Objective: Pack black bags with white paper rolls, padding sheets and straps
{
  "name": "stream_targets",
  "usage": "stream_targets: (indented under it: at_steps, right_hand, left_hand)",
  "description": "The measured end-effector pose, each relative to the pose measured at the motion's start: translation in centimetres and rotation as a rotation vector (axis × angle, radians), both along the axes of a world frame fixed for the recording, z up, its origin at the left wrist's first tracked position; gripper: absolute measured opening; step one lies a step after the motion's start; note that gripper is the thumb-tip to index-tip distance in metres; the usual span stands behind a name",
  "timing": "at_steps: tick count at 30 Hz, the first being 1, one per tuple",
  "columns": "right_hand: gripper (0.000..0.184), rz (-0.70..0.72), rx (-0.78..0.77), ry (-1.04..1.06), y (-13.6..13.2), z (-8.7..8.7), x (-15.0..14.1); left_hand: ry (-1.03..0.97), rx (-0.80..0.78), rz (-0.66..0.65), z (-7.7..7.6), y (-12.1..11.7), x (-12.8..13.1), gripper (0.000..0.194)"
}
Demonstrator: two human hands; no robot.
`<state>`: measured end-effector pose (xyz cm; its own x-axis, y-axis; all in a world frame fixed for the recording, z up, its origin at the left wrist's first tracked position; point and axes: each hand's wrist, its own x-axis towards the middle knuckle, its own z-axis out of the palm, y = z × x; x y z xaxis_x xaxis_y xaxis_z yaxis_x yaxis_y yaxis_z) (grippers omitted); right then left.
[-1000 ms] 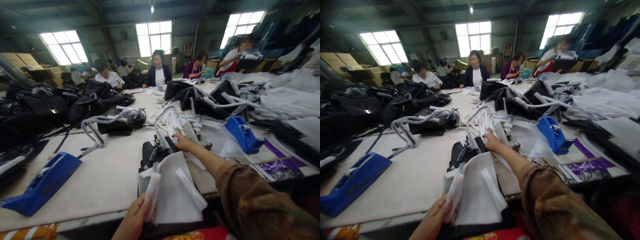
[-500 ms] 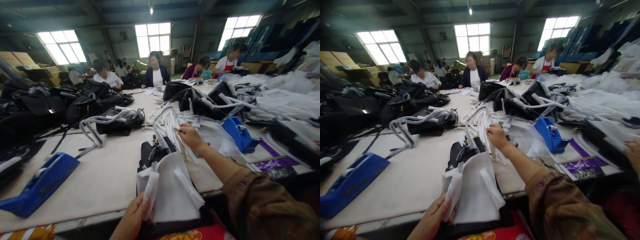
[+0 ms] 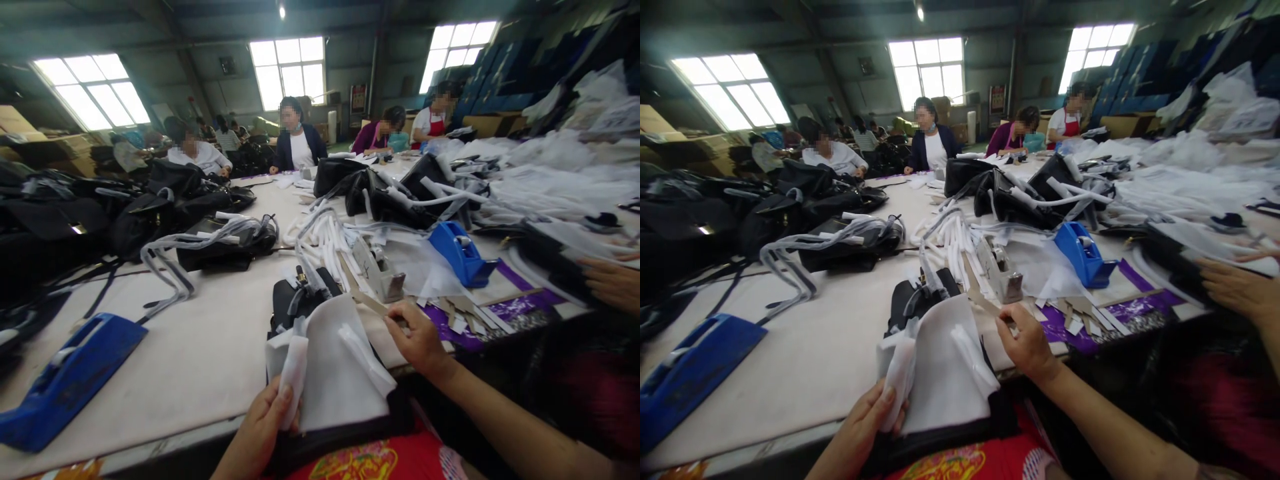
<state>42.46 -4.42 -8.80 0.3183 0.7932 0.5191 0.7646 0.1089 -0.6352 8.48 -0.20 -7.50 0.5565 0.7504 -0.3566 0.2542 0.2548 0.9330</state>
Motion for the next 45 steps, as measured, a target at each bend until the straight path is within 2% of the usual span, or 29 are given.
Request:
stream_targets:
  at_steps: [4,6,9,12,18,22,30,39,45]
  right_hand:
    - [0.025,-0.153,-0.290,0.042,-2.2,-2.5,0.7]
    - [0.028,-0.127,-0.357,-0.109,-3.0,-2.8,1.2]
    - [0.022,-0.070,-0.394,-0.359,-3.3,-2.4,1.3]
    - [0.021,-0.063,-0.461,-0.423,-1.8,-1.5,0.7]
    - [0.024,-0.043,-0.724,-0.406,3.7,-0.8,-0.9]
    - [0.025,0.006,-0.751,-0.362,5.7,-1.3,-0.3]
    - [0.029,0.114,-0.764,-0.200,5.8,-0.7,1.9]
    - [0.030,0.103,-0.754,-0.114,5.7,-1.4,2.4]
    - [0.026,0.077,-0.742,-0.168,6.0,-1.2,2.2]
  left_hand:
    - [-0.018,-0.032,0.001,-0.1,-0.1,0.1,0.049]
    - [-0.021,-0.047,0.015,-0.3,-0.1,0.1,0.048]
    - [-0.027,-0.058,0.031,-0.4,-0.1,0.1,0.046]
    - [-0.027,-0.053,0.030,-0.2,-0.1,0.3,0.047]
    - [-0.006,-0.070,0.060,0.3,-0.1,0.7,0.050]
    - [-0.015,-0.072,0.056,-0.1,-0.2,0.5,0.047]
    - [-0.018,-0.055,0.075,0.0,-0.4,0.6,0.046]
    - [-0.035,-0.107,0.104,0.4,-0.5,0.8,0.049]
    - [-0.024,-0.107,0.105,0.8,-0.5,1.0,0.050]
